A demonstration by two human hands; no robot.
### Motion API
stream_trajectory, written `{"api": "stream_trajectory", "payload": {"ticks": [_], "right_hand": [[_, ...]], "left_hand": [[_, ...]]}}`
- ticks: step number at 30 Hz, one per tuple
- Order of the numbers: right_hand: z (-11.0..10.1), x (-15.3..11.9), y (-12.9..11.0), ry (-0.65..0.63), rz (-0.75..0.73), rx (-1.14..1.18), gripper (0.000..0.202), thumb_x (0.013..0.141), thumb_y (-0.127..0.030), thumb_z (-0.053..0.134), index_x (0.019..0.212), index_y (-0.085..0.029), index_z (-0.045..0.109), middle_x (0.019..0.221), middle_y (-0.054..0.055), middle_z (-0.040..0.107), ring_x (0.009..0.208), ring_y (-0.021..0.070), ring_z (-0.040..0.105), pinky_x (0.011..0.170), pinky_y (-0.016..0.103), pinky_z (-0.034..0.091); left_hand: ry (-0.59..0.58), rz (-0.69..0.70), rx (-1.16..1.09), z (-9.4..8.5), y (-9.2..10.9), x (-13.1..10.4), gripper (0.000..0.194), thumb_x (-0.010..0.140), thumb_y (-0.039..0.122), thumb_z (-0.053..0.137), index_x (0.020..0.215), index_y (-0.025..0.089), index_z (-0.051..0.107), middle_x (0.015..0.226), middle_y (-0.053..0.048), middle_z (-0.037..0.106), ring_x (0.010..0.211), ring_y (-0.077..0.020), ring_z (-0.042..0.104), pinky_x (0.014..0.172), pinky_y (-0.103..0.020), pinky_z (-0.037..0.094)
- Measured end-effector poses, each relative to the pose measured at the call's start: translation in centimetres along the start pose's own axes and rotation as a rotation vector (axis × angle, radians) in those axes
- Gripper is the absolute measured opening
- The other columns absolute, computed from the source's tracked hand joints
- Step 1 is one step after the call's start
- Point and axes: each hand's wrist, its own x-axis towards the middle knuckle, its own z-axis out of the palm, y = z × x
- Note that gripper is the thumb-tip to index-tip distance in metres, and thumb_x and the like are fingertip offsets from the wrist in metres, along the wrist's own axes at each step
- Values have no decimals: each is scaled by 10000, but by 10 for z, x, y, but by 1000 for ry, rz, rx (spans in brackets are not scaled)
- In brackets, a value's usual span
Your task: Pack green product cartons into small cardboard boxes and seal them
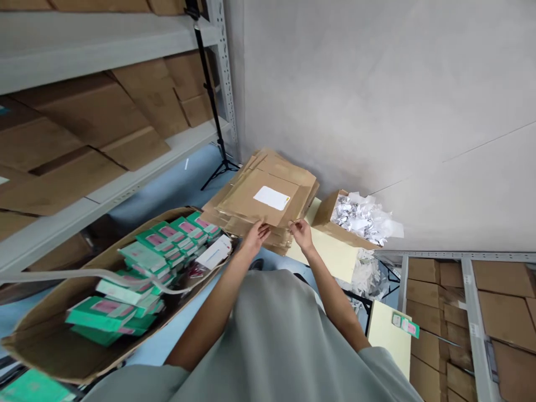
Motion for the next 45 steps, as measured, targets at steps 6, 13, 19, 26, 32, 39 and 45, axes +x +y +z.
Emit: {"api": "stream_trajectory", "payload": {"ticks": [6, 13, 19, 26, 32, 39, 45], "right_hand": [[-8, -62, -43, 87, -167, 87, 507, 917, -751, 777, 830, -294, 574, 787, -13, 629, 725, 199, 619, 718, 331, 577], [-69, -142, -40, 278, -81, 77, 423, 949, -697, 815, 854, -298, 711, 796, 9, 747, 756, 238, 742, 752, 373, 638], [-195, -233, -3, 971, -40, -50, 327, 1000, -613, 757, 994, -288, 796, 969, 76, 835, 910, 286, 802, 869, 439, 683], [-320, -376, 61, 1517, 2, -169, 467, 1006, -638, 738, 1294, -270, 752, 1383, 169, 807, 1317, 341, 769, 1122, 556, 659], [-373, -490, 160, 1598, 166, -75, 880, 961, -694, 762, 1674, -224, 546, 1685, 254, 643, 1580, 391, 637, 1322, 641, 518], [-392, -643, 253, 1589, 163, 159, 521, 960, -598, 806, 1314, -239, 676, 1351, 172, 827, 1228, 338, 811, 1111, 514, 655], [-371, -721, 326, 1738, 375, 204, 384, 944, -528, 772, 1173, -253, 633, 1188, 126, 834, 1103, 294, 791, 1049, 461, 645]], "left_hand": [[-1, 70, -124, 16, 39, -4, 127, 969, 387, 775, 1012, 275, 736, 1080, -74, 868, 1263, -269, 821, 1034, -377, 721], [-393, 236, 98, 94, 39, -41, 362, 905, 560, 889, 1150, 301, 823, 1378, -64, 862, 1550, -374, 681, 1175, -537, 703], [-726, 143, 277, 188, -32, -90, 411, 813, 453, 963, 1171, 289, 843, 1424, -77, 840, 1620, -373, 611, 1281, -519, 628], [-884, 121, 601, 236, -164, -169, 550, 689, 484, 1062, 1139, 255, 844, 1311, -103, 872, 1449, -389, 742, 1224, -518, 660], [-1055, 32, 835, 247, -297, -241, 644, 570, 499, 1107, 1071, 193, 843, 1233, -155, 881, 1235, -389, 836, 1080, -473, 732], [-1311, -5, 1119, 249, -454, -325, 669, 661, 605, 1050, 1155, 222, 811, 1283, -128, 874, 1202, -356, 835, 1070, -478, 730], [-1573, 86, 1235, 252, -590, -358, 628, 743, 584, 987, 1183, 219, 727, 1321, -152, 848, 1309, -358, 795, 1207, -545, 646]]}}
